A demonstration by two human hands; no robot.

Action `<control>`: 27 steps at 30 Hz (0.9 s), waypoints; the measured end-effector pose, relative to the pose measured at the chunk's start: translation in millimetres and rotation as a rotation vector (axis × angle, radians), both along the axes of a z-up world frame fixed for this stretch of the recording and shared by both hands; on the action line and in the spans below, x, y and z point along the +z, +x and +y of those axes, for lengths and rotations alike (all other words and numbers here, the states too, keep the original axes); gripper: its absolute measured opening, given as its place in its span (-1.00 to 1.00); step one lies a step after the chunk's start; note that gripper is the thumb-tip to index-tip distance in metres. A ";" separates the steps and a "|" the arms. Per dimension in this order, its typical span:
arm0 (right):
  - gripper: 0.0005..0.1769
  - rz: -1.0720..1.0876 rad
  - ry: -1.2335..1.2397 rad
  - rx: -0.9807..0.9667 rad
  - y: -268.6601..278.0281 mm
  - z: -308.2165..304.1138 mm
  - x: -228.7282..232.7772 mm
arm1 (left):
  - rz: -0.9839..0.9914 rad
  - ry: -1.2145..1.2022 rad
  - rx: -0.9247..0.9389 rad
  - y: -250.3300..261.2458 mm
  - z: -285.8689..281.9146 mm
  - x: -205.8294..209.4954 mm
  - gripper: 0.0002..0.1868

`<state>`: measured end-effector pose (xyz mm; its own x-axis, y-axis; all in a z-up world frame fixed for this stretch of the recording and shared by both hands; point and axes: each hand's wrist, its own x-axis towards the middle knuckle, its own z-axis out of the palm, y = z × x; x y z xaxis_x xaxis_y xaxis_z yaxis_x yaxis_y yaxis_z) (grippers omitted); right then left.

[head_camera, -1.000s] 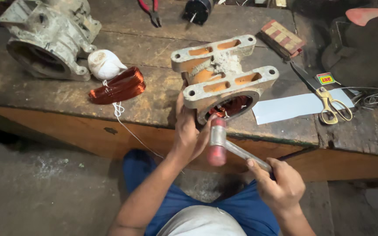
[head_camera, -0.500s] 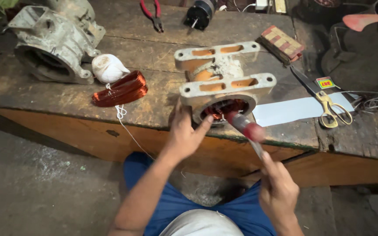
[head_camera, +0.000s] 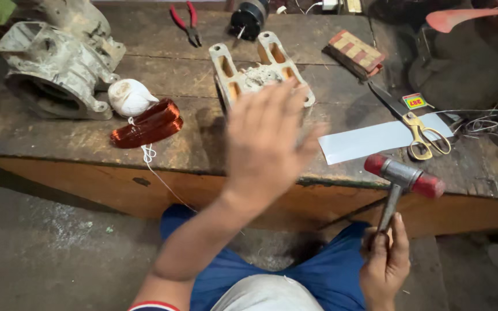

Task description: The person inserts copper wire coils into a motor housing, secures them with a rubber band, and uses a hammer to tap the coils into place. They also use scissors to cut the rubber band and thread to tie the coils.

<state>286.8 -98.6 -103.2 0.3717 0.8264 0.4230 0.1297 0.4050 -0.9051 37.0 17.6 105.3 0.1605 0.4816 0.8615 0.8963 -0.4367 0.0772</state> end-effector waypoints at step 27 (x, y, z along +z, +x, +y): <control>-0.43 0.013 -0.055 0.351 -96.9 28.2 31.0 | -1.277 -0.566 -0.605 -119.1 88.9 -104.2 -0.16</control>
